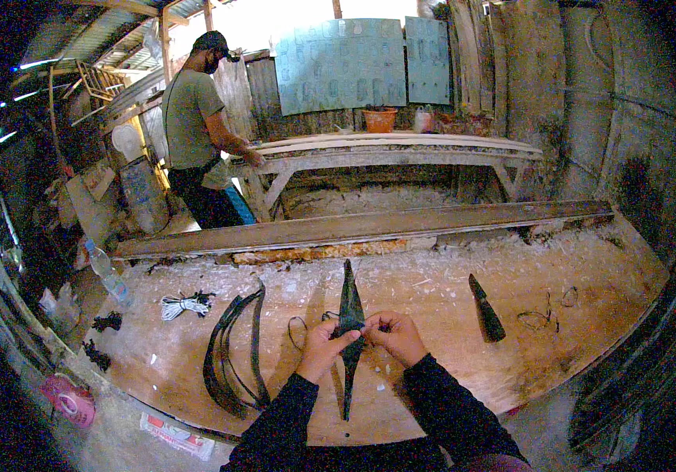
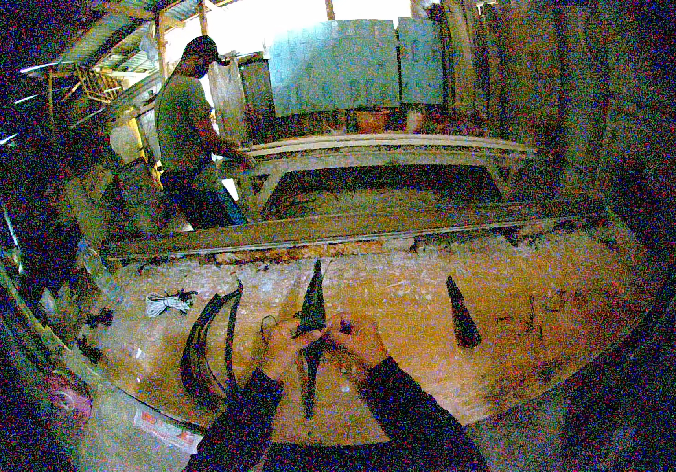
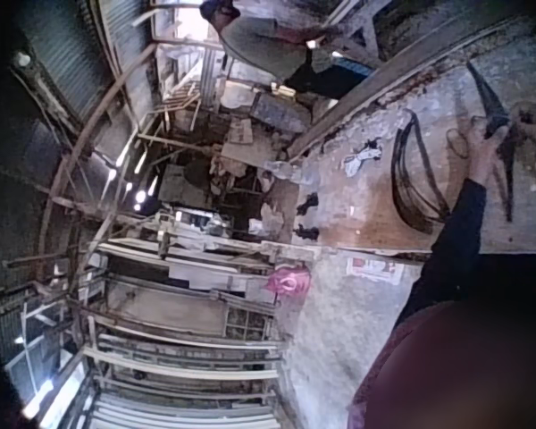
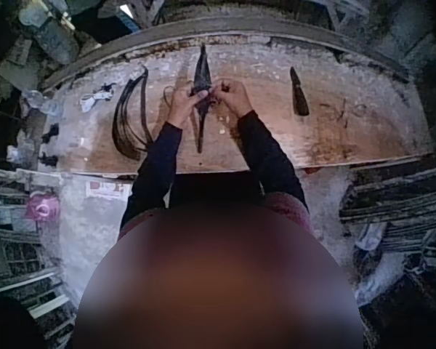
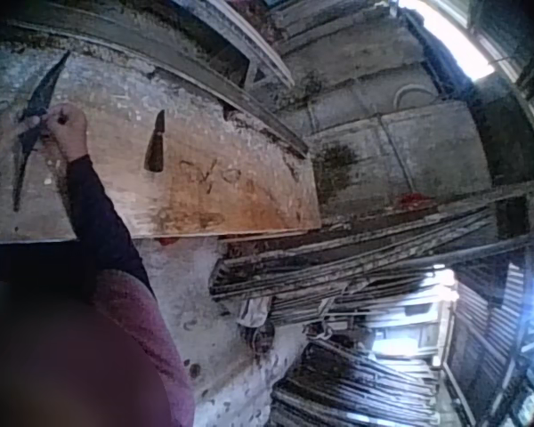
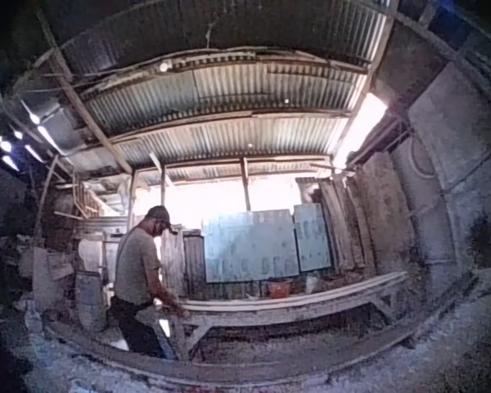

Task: The person repeatedly splits thin black rubber strips into finer strands by hand on a wooden workbench. The hands pull apart the strips and separate them into multiple smaller pieces, accumulating a pile of split rubber on the table.

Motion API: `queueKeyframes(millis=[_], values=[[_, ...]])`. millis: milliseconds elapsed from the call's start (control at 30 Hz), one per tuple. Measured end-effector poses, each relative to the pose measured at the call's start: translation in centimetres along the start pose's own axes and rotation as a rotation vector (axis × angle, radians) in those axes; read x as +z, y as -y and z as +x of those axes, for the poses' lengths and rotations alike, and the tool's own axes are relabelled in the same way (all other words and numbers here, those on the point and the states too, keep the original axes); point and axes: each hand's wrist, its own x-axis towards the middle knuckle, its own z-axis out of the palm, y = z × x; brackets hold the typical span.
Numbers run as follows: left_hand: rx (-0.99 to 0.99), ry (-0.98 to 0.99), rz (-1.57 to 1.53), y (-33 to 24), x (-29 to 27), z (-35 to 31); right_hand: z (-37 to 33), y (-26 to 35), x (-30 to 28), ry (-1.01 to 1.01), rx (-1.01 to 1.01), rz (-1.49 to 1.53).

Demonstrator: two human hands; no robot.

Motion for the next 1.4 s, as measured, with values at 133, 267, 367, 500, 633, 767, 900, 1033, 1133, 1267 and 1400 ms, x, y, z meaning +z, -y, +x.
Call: queueKeyframes(millis=[133,267,367,500,633,767,900,1033,1133,1267,1400], values=[[0.027,-0.036,0.130,-0.5,0.3,-0.3,0.0,-0.2,0.4,-0.024,-0.037,-0.051],[0.069,-0.048,0.151,-0.7,0.5,-0.5,-0.6,0.6,0.5,0.005,0.036,-0.037],[0.083,-0.060,0.263,-0.7,0.5,-0.5,-0.8,1.2,0.8,-0.016,0.082,-0.100],[0.060,-0.004,0.172,-0.5,0.4,-0.5,-1.0,1.5,0.8,0.020,-0.035,-0.112],[0.077,0.050,0.113,-0.2,0.3,-0.4,-0.9,1.1,0.7,0.028,-0.098,-0.283],[0.063,0.065,0.248,-0.4,0.3,-0.6,-0.9,1.1,0.9,0.012,-0.076,-0.403],[0.074,0.070,0.101,-0.6,0.5,-0.8,-1.0,1.4,0.7,-0.002,-0.063,-0.219],[0.020,0.119,0.043,-0.6,0.0,-0.5,-0.6,1.1,0.1,0.044,-0.039,-0.217],[0.001,0.137,0.024,-0.7,0.0,-0.5,-0.3,0.3,-0.3,0.049,0.021,-0.151],[-0.029,-0.072,0.048,-2.1,0.2,-1.2,0.3,-0.5,-1.6,0.032,0.027,-0.358],[-0.022,-0.124,-0.631,-5.0,-2.4,-3.1,0.9,-0.8,-3.2,0.015,0.069,-0.466]])
